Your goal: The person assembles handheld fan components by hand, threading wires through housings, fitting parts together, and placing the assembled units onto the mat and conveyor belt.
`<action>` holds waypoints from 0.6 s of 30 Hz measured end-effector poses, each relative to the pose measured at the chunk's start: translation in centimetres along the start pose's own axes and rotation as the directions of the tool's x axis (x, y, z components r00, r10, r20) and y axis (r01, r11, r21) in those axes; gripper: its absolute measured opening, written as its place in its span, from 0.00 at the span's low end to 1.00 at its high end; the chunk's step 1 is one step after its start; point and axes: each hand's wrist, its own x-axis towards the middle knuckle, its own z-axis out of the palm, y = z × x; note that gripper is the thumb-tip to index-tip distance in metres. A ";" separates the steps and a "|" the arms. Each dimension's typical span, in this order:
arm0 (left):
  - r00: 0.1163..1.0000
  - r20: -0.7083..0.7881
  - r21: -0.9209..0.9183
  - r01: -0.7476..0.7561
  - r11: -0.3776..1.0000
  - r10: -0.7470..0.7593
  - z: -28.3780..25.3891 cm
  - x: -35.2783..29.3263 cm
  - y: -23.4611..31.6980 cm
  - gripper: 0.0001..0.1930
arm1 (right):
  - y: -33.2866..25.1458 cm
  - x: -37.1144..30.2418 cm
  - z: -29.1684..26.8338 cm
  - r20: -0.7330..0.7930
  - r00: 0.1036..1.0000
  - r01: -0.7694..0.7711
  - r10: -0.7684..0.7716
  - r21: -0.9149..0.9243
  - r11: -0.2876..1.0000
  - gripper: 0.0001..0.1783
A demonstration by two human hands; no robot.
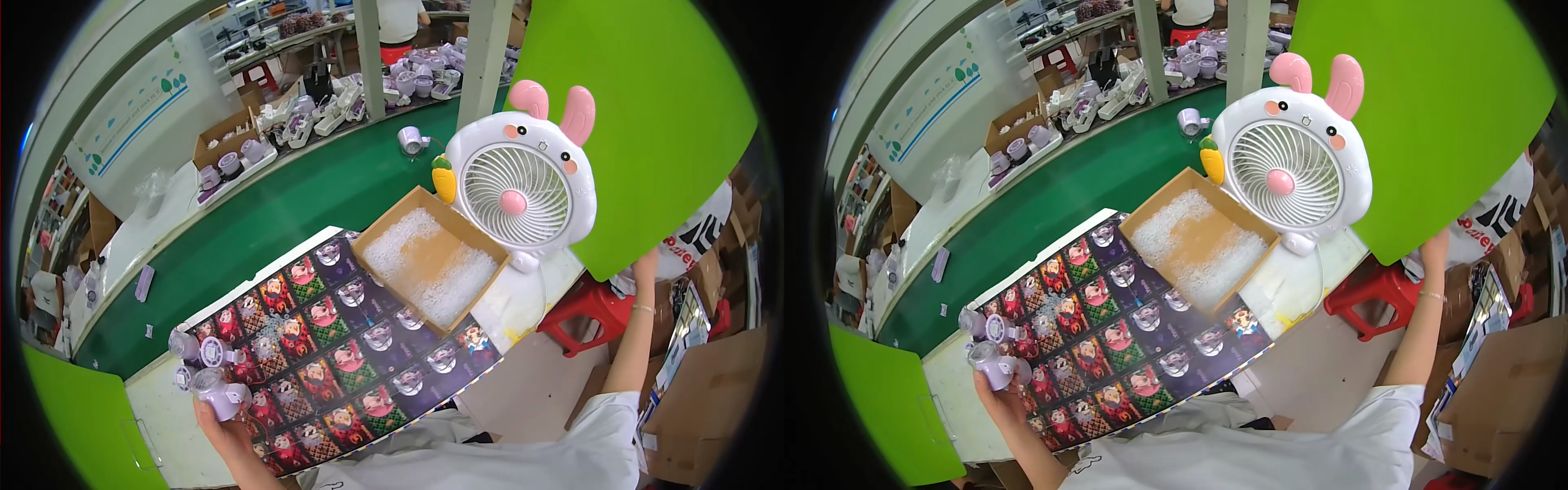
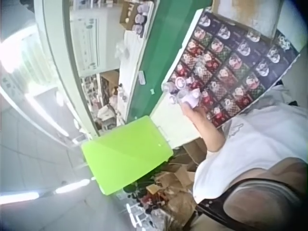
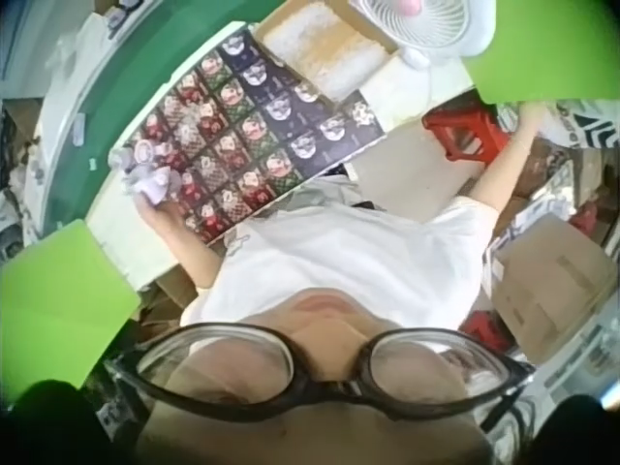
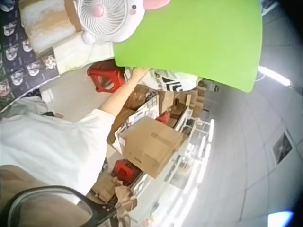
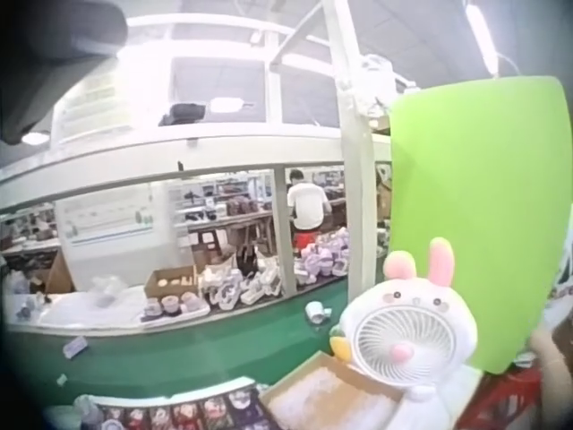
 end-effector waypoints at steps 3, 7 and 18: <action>1.000 0.015 0.014 -0.019 1.000 0.019 2.4 -1.0 -0.4 0.29 | -3.3 7.8 4.2 0.003 1.000 0.017 -0.017 0.024 1.000 0.26; 1.000 -0.003 0.097 0.020 0.995 -0.020 3.4 -2.1 -1.0 0.34 | -6.1 7.4 7.3 0.017 0.997 0.069 -0.071 0.090 0.994 0.25; 0.997 0.020 0.200 0.066 0.978 -0.071 6.0 -2.7 -1.5 0.36 | -3.9 9.3 10.2 0.093 0.992 0.069 -0.086 0.171 0.983 0.24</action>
